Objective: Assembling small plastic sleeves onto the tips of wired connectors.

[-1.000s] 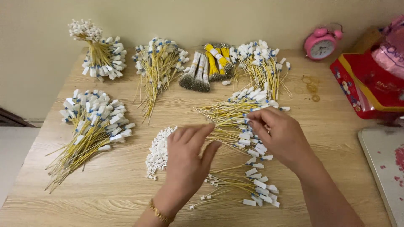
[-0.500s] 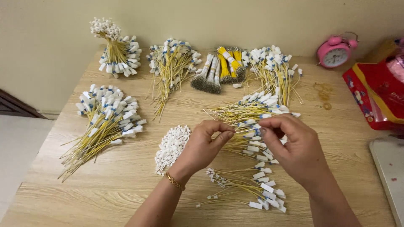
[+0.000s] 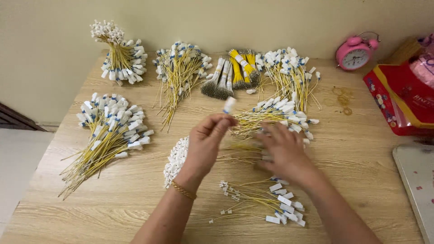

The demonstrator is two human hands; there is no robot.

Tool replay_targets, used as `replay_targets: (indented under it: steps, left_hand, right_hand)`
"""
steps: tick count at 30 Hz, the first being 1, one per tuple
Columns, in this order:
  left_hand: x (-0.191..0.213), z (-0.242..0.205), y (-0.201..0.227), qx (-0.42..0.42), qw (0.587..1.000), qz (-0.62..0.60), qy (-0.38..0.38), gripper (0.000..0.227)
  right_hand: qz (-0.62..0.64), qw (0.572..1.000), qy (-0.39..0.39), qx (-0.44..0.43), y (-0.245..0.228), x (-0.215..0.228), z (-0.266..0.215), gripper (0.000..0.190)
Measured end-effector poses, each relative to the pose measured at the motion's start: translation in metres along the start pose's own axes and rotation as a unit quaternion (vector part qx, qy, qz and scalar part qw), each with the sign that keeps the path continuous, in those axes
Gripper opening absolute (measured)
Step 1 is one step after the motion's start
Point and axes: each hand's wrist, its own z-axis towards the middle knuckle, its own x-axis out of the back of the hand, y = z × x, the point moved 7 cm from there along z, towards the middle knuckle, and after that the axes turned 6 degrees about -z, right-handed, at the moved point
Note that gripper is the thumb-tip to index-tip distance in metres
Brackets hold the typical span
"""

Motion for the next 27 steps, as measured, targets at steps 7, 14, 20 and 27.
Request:
replay_targets:
  steps: [7, 14, 20, 27]
  left_hand:
    - [0.022, -0.004, 0.055, -0.096, 0.991, -0.077, 0.048, 0.016]
    - [0.032, -0.031, 0.034, 0.046, 0.994, 0.09, 0.049, 0.016]
    - [0.018, -0.05, 0.018, 0.125, 0.987, 0.097, 0.003, 0.019]
    - [0.02, -0.058, 0.029, 0.132, 0.981, 0.138, -0.028, 0.021]
  right_hand:
    - [-0.189, 0.981, -0.028, 0.008, 0.031, -0.057, 0.039, 0.049]
    - [-0.218, 0.975, 0.029, 0.022, 0.043, -0.069, 0.069, 0.049]
    - [0.444, 0.893, 0.057, 0.047, -0.03, 0.02, 0.014, 0.046]
    - [0.472, 0.869, 0.146, -0.025, -0.008, 0.049, -0.003, 0.023]
